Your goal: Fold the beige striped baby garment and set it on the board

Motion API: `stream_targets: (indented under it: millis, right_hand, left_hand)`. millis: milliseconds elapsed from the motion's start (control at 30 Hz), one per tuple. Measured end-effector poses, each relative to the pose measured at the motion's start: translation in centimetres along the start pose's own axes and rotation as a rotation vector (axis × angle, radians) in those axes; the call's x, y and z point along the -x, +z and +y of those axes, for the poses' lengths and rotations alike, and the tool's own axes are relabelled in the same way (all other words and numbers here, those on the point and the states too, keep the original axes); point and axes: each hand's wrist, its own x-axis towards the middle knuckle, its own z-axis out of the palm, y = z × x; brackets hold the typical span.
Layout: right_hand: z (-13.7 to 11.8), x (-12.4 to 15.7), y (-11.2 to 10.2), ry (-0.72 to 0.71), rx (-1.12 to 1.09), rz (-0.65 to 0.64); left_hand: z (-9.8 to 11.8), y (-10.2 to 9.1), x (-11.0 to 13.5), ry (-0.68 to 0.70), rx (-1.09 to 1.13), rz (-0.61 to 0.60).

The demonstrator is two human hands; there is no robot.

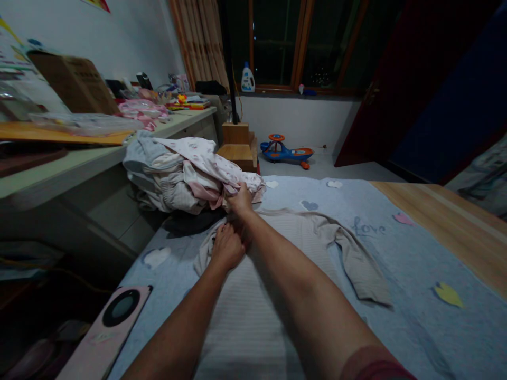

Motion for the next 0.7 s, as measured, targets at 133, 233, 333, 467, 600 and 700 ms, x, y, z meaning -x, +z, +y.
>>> stream_targets:
  millis: [133, 233, 333, 467, 600, 700]
  right_hand:
    - [-0.4, -3.5, -2.1, -0.005, 0.029, 0.109]
    - [0.4, -3.4, -2.6, -0.059, 0.076, 0.166]
    - [2.2, -1.8, -1.8, -0.120, 0.134, 0.057]
    - [4.0, 0.1, -1.2, -0.207, 0.222, -0.033]
    - [3.5, 0.4, -2.5, -0.196, 0.260, -0.060]
    - [2.4, 0.8, -3.7, -0.179, 0.249, 0.004]
  left_hand:
    - [0.1, 0.4, 0.0, -0.010, -0.001, 0.020]
    - [0.1, 0.6, 0.0, -0.010, 0.004, 0.028]
    - [0.0, 0.6, 0.0, -0.010, 0.006, 0.025]
    - [0.0, 0.6, -0.1, -0.017, 0.008, 0.019]
    - [-0.1, 0.7, -0.1, -0.004, 0.015, 0.032]
    - [-0.1, 0.7, -0.1, -0.002, 0.015, 0.037]
